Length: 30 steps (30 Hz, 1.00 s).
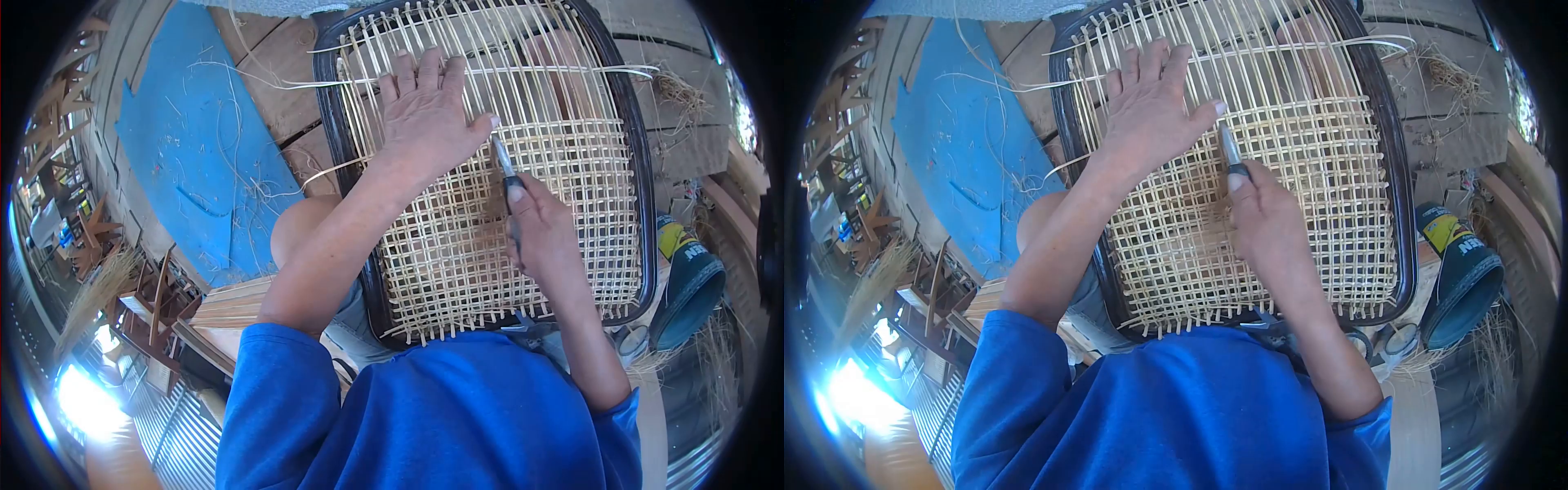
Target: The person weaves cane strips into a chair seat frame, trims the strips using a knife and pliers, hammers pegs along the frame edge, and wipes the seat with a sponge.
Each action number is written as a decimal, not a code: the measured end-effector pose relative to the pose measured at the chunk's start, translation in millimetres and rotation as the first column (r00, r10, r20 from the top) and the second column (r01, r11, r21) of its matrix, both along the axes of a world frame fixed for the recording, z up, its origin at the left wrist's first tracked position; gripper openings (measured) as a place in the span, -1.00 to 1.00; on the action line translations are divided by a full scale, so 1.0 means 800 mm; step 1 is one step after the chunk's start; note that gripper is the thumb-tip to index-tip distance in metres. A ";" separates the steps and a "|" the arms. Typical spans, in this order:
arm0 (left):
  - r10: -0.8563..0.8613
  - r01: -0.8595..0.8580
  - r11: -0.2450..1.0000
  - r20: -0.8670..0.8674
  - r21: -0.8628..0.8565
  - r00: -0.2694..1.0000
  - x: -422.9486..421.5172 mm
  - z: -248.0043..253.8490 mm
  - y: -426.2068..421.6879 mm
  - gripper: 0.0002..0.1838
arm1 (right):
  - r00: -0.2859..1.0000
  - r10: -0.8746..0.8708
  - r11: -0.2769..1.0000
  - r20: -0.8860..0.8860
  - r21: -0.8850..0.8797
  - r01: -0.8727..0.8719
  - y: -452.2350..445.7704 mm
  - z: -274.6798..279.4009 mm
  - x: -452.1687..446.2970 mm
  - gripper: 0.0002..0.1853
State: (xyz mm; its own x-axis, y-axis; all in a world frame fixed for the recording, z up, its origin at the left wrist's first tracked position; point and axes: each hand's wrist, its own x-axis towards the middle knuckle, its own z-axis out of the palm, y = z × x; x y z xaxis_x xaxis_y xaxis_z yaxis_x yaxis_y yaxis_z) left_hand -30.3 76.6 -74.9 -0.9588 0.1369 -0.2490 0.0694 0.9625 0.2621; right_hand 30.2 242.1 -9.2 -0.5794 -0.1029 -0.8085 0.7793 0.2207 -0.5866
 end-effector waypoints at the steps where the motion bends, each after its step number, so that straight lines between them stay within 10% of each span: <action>1: -0.004 0.004 1.000 0.010 -0.014 1.000 -0.001 0.001 0.002 -0.18 | 1.000 0.024 1.000 0.003 -0.002 -0.024 0.003 -0.001 -0.001 -0.69; 8: 0.165 -0.162 0.899 0.029 0.408 0.986 -0.002 0.063 -0.085 -0.66 | 0.985 -0.096 0.992 0.142 -0.065 0.106 0.022 0.019 -0.015 -0.66; 16: 0.091 -0.076 0.968 -0.054 0.239 0.994 0.056 0.062 -0.138 -0.89 | 0.976 0.084 0.967 0.201 -0.253 -0.031 -0.042 0.021 -0.010 -0.64; 19: 0.139 -0.112 0.976 -0.137 0.189 0.981 0.054 0.055 -0.128 -0.87 | 0.974 0.161 0.955 0.158 -0.273 -0.114 -0.059 0.015 -0.009 -0.65; 23: 0.165 -0.165 0.986 -0.165 0.012 0.972 0.049 0.046 -0.111 -0.30 | 0.975 0.209 0.961 0.079 -0.201 -0.189 -0.066 0.004 0.001 -0.65; 30: 0.204 -0.215 0.945 0.070 0.247 0.977 0.050 0.029 -0.114 -0.06 | 0.953 0.033 0.958 0.302 -0.282 0.056 -0.103 0.018 0.015 -0.71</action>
State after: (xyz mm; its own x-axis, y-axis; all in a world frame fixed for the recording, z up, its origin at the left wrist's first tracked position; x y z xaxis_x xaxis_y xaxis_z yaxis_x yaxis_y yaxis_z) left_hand 10.0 -14.8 -51.7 -0.9617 -0.0020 -0.2740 -0.1431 0.8563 0.4962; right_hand 42.5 160.1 5.3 -0.3162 -0.3485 -0.8823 0.9299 0.0700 -0.3610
